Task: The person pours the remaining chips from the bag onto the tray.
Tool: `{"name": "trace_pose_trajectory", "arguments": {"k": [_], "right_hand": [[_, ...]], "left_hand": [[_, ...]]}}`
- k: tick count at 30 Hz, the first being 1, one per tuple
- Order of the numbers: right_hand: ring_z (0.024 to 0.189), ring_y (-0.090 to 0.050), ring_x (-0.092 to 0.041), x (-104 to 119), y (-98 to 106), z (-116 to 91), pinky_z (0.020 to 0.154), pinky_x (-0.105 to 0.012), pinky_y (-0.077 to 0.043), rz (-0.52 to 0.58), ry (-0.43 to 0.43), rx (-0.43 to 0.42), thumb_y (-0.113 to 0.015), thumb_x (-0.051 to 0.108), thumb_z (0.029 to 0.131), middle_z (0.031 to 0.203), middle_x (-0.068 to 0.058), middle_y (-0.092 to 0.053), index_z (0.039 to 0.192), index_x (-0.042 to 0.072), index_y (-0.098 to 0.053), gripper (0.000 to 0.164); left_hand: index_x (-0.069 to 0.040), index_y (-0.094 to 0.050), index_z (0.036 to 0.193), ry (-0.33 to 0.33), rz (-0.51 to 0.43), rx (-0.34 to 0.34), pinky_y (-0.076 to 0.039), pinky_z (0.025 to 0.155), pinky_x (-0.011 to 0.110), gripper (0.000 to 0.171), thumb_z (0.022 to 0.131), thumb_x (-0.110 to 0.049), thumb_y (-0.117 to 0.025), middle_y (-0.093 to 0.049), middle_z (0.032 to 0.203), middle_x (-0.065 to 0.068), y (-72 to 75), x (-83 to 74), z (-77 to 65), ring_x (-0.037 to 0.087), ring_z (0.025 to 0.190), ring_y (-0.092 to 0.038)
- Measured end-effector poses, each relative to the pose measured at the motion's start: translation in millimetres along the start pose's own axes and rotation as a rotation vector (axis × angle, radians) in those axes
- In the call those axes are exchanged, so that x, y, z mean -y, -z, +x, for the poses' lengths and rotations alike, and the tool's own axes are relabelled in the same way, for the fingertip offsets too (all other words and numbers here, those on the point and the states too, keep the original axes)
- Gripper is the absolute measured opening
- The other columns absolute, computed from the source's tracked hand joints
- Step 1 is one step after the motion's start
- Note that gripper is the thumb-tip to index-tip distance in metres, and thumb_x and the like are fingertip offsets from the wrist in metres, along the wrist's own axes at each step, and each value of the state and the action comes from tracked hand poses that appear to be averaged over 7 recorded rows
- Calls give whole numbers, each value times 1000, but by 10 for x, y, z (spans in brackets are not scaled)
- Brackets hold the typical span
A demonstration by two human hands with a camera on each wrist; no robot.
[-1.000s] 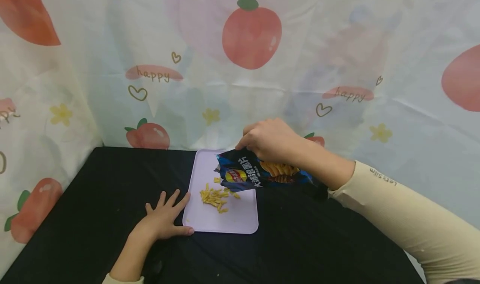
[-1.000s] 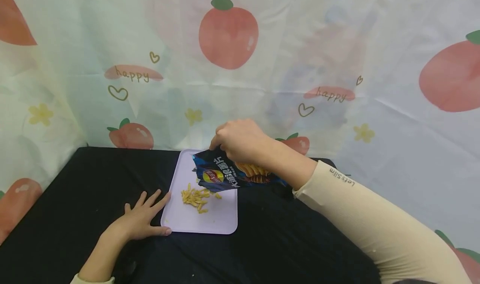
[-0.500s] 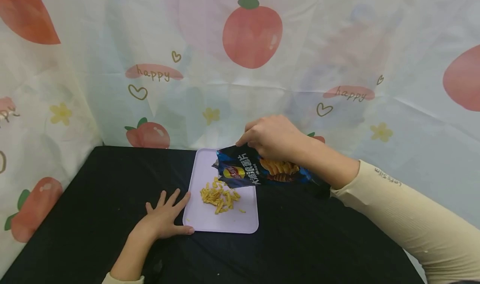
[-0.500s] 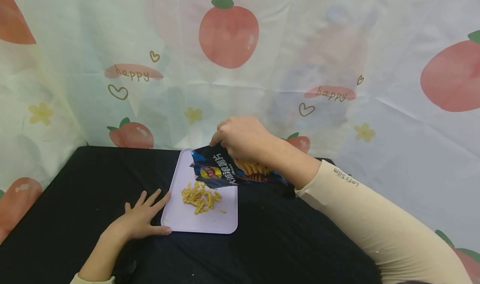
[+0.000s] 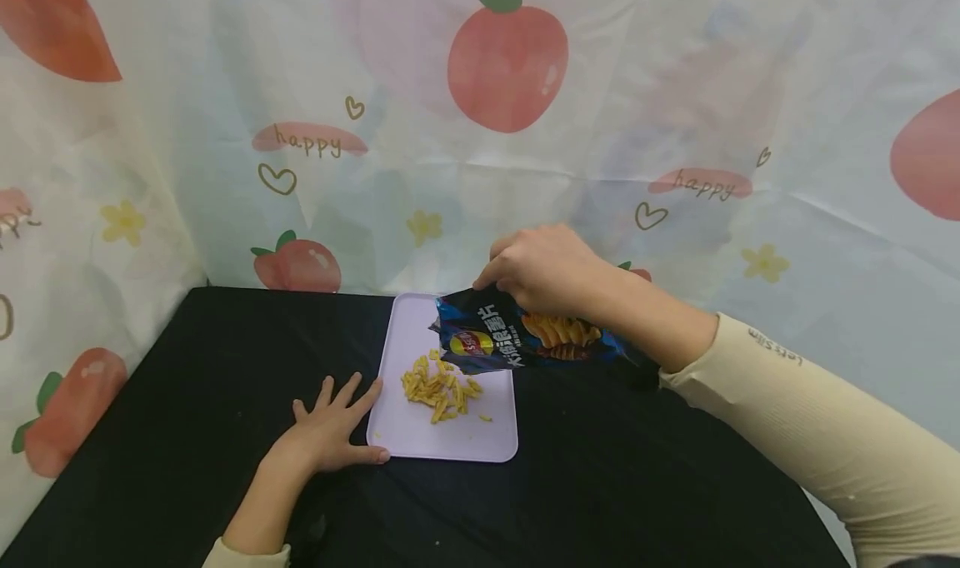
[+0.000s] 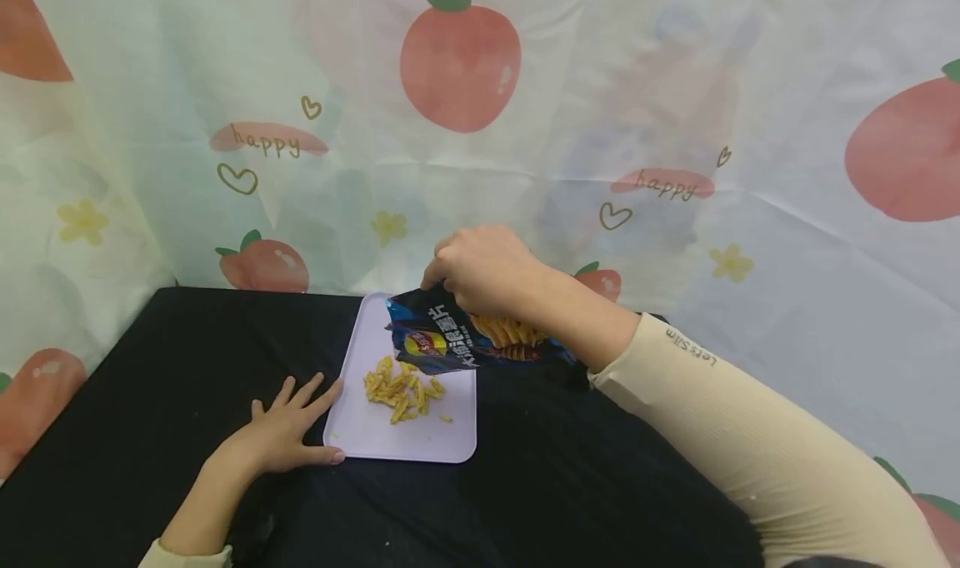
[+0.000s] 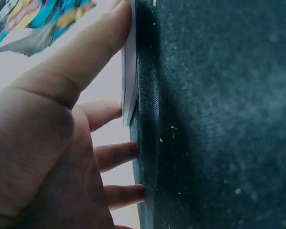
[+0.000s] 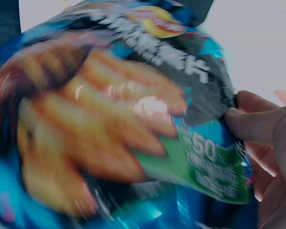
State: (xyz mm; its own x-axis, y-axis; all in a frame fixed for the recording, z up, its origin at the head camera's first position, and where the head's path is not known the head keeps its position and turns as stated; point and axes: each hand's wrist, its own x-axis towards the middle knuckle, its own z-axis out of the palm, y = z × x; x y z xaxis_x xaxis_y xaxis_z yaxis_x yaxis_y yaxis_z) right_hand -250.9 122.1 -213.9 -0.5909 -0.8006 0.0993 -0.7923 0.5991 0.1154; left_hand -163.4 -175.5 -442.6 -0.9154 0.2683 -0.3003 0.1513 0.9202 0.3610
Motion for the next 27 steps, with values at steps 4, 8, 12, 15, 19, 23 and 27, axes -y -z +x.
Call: {"name": "trace_pose_trajectory", "arguments": {"k": [4, 8, 12, 15, 19, 23, 27], "right_hand": [[63, -59, -14, -2, -4, -10, 48, -29, -43, -6, 9, 1, -67, 9, 93, 98, 8, -73, 107, 30, -80, 29], [67, -62, -15, -2, -12, -22, 50, -29, -45, -5, 9, 6, -67, 8, 93, 99, 7, -73, 107, 30, -79, 29], [64, -61, -14, -4, -18, -23, 49, -29, -44, -3, 3, -1, -67, 9, 93, 99, 8, -72, 108, 30, -79, 29], [62, -59, -14, -3, -36, -18, 47, -29, -42, -5, 10, -15, -67, 9, 93, 98, 8, -72, 107, 31, -79, 29], [57, -56, -13, 7, -64, -6, 45, -28, -40, -11, 48, -34, -65, 7, 93, 97, 6, -73, 107, 29, -80, 30], [55, -53, -13, 26, -44, -2, 45, -28, -39, -24, 50, -42, -67, 7, 92, 95, 6, -72, 106, 28, -80, 28], [56, -53, -13, 36, -31, 8, 45, -28, -40, -38, 39, -13, -66, 9, 93, 95, 7, -72, 106, 30, -80, 28]], "left_hand": [[-21, -31, 158, 1, 2, 0, -9, 97, 87, 108, 72, -70, -74, -23, 162, 22, -5, -1, 12, 60, 145, -10], [-21, -31, 158, 7, 2, 5, -9, 97, 87, 108, 72, -70, -74, -23, 163, 22, -13, 1, 18, 60, 145, -9], [-21, -31, 158, 8, 4, 4, -9, 97, 87, 109, 71, -71, -74, -23, 162, 22, -19, -1, 26, 60, 145, -10], [-21, -31, 158, 9, 6, 3, -9, 97, 87, 109, 71, -71, -74, -24, 162, 21, -18, -2, 24, 60, 145, -10], [-21, -31, 158, 8, 4, 10, -9, 97, 87, 108, 72, -70, -74, -23, 163, 22, -14, -3, 16, 60, 145, -10], [-21, -31, 158, 2, -2, 5, -9, 98, 87, 108, 72, -70, -74, -23, 163, 22, -15, 1, 18, 60, 145, -9], [-21, -31, 158, -1, 3, -5, -10, 97, 87, 108, 72, -71, -74, -24, 162, 22, -15, 10, 23, 60, 145, -10]]}}
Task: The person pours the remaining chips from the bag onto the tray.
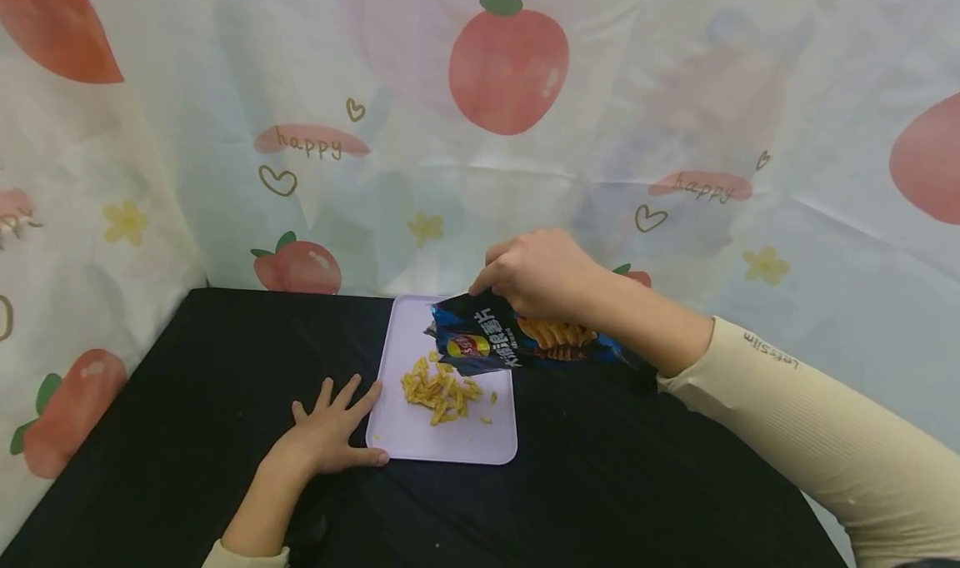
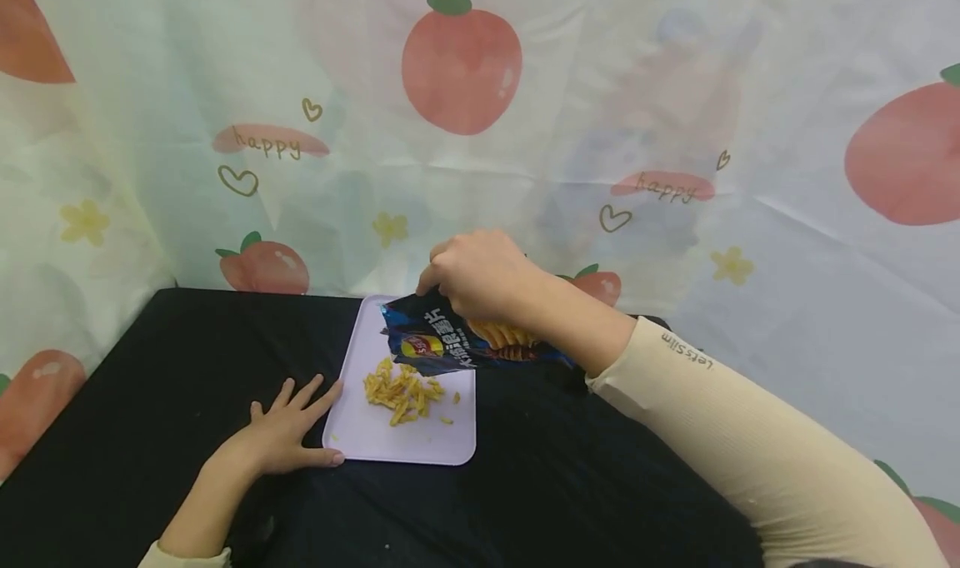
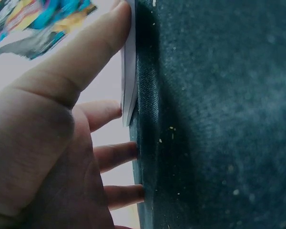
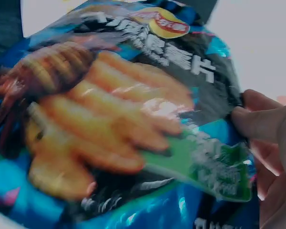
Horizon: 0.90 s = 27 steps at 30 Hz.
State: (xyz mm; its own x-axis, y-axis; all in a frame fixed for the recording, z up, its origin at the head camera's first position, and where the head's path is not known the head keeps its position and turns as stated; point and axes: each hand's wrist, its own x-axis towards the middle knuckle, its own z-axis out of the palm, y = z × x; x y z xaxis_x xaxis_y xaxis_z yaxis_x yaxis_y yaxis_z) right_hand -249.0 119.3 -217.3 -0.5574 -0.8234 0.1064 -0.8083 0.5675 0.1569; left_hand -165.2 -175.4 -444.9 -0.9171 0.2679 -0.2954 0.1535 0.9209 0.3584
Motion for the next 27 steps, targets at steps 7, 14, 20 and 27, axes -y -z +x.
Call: {"name": "trace_pose_trajectory", "arguments": {"k": [7, 14, 20, 27], "right_hand": [[58, -55, -13, -15, -11, -12, 45, -28, -39, 12, -19, 11, -66, 8, 93, 96, 7, -72, 107, 30, -80, 30], [57, -53, -11, -21, -1, -46, 45, -26, -38, 28, -29, 30, -67, 9, 92, 99, 7, -72, 107, 30, -79, 28], [58, -56, -12, 2, 4, -13, 44, -28, -40, -3, -20, 28, -66, 8, 93, 99, 10, -73, 106, 31, -79, 30], [63, -59, -14, 49, 36, 42, 46, -31, -44, -26, -21, 58, -67, 11, 93, 102, 11, -72, 107, 33, -79, 29]], "left_hand": [[-21, -30, 158, -2, -1, 4, -10, 97, 87, 108, 72, -71, -73, -23, 163, 21, 5, 8, 3, 59, 145, -10], [-21, -30, 158, 7, 2, 6, -9, 98, 87, 109, 72, -71, -74, -23, 162, 22, 14, -6, -1, 60, 145, -10], [-21, -30, 158, 8, -1, 13, -9, 98, 87, 109, 72, -71, -73, -23, 162, 22, 25, -11, -13, 60, 145, -10], [-20, -30, 158, 8, -4, 9, -9, 97, 87, 109, 72, -71, -74, -23, 162, 23, 24, -2, -14, 60, 145, -10]]}}
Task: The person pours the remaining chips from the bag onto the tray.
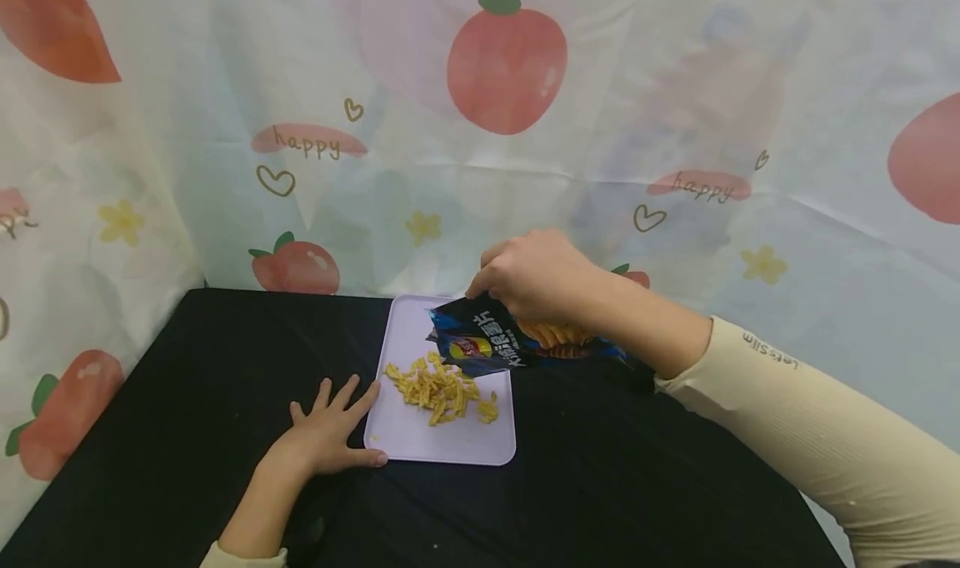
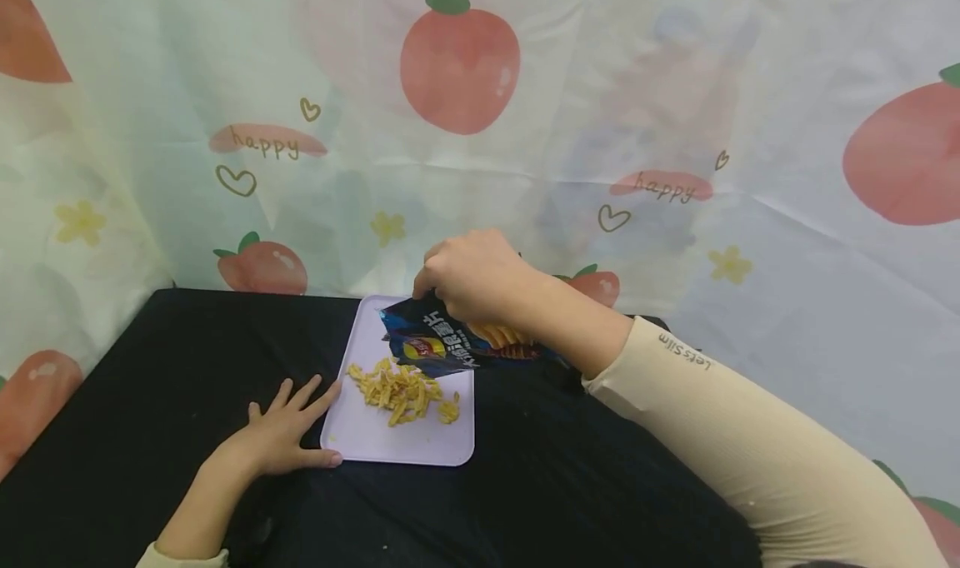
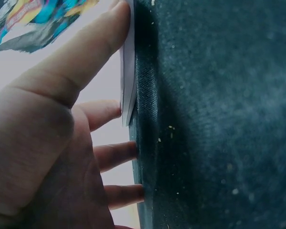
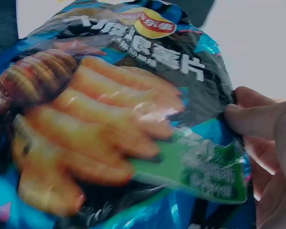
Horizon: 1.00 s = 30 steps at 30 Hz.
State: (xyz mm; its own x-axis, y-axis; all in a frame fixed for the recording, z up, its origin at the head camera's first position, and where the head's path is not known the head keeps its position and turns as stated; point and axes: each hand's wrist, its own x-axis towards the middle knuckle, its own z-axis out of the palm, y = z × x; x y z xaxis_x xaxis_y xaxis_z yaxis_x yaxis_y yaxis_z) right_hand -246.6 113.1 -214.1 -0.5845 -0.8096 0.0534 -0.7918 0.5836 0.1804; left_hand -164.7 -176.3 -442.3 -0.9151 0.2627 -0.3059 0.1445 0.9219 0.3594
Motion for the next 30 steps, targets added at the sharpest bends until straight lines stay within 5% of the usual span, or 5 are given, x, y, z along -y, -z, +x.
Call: {"name": "trace_pose_trajectory", "arguments": {"k": [30], "right_hand": [[56, -54, -12, -8, 66, -67, 43, -28, -38, 12, 42, -52, -67, 10, 93, 98, 11, -73, 106, 32, -80, 28]], "left_hand": [[-20, -31, 158, 1, 1, 1, -8, 98, 87, 108, 73, -70, -74, -22, 162, 22, -4, 6, 2, 60, 145, -9]]}}
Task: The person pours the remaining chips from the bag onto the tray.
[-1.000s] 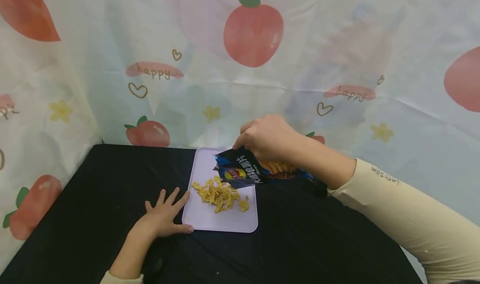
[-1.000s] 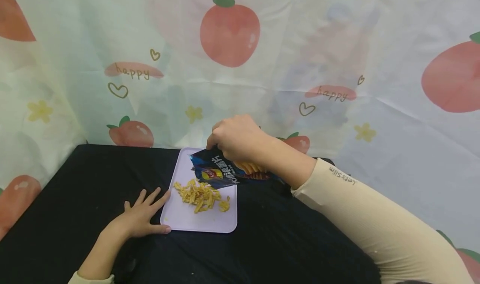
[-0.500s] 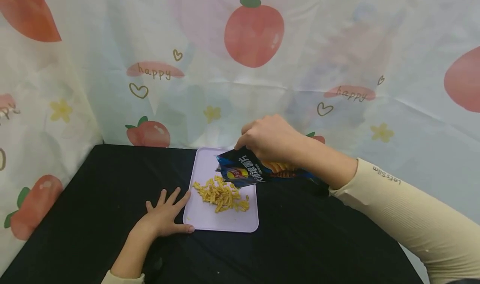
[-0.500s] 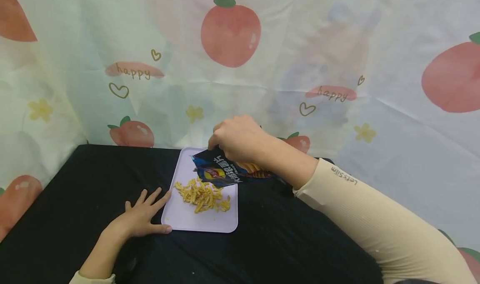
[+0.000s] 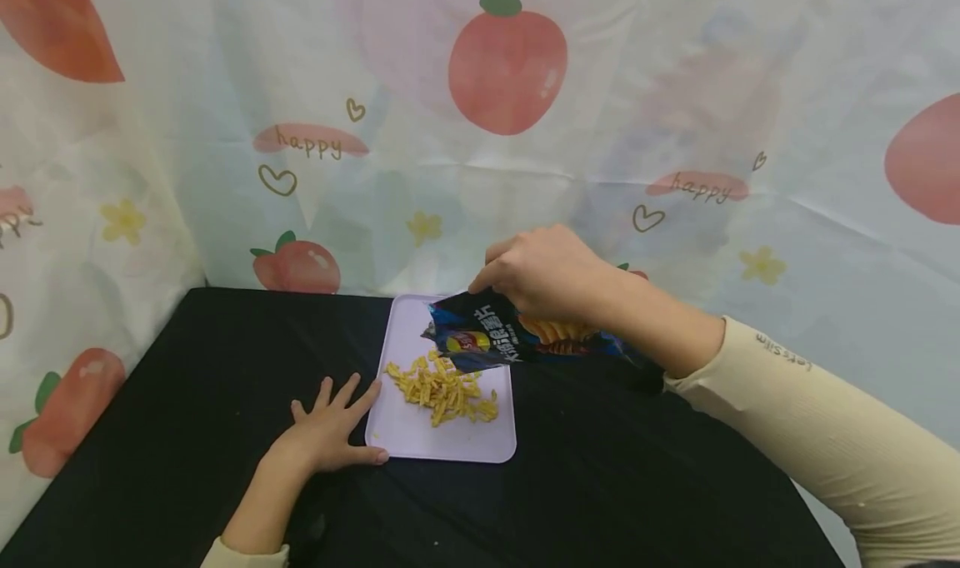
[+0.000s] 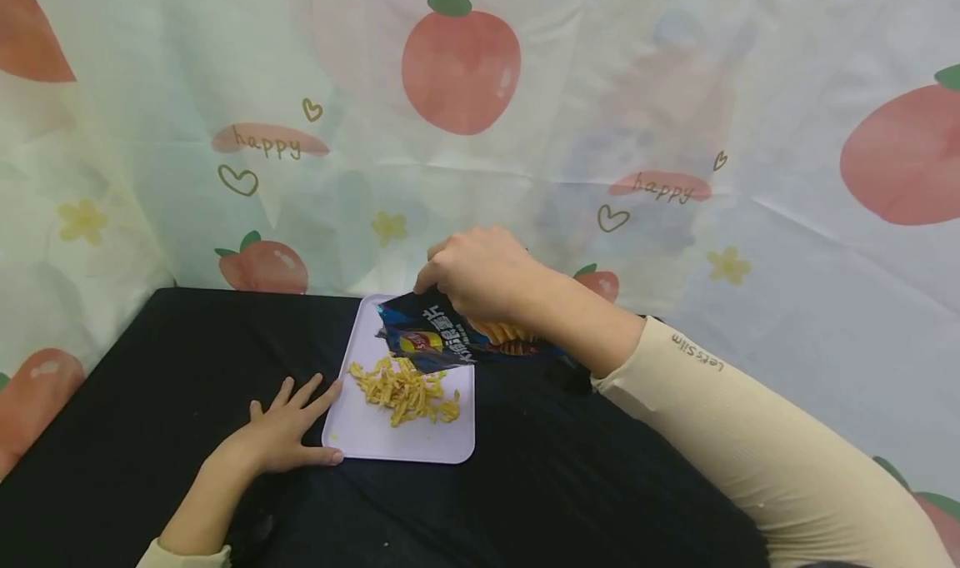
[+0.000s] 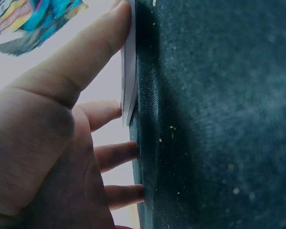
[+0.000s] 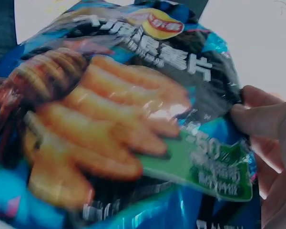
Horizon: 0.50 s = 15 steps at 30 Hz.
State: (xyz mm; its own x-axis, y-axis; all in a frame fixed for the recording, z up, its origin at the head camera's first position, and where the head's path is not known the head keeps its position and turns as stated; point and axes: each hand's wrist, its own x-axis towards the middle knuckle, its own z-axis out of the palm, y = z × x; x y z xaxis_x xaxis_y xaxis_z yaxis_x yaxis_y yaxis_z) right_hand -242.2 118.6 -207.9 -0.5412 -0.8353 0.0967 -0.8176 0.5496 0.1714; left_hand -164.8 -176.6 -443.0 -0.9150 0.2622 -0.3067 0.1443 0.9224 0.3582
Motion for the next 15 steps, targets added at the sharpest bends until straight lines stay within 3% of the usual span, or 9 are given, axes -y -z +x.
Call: {"name": "trace_pose_trajectory", "arguments": {"k": [15], "right_hand": [[54, -51, -10, 6, 26, -41, 45, -26, -37, 32, 16, -19, -67, 9, 92, 99, 12, -73, 105, 32, -79, 29]], "left_hand": [[-20, -31, 158, 8, -2, 1, -8, 98, 87, 108, 72, -70, -74, -23, 162, 23, 10, -9, -8, 60, 145, -9]]}}
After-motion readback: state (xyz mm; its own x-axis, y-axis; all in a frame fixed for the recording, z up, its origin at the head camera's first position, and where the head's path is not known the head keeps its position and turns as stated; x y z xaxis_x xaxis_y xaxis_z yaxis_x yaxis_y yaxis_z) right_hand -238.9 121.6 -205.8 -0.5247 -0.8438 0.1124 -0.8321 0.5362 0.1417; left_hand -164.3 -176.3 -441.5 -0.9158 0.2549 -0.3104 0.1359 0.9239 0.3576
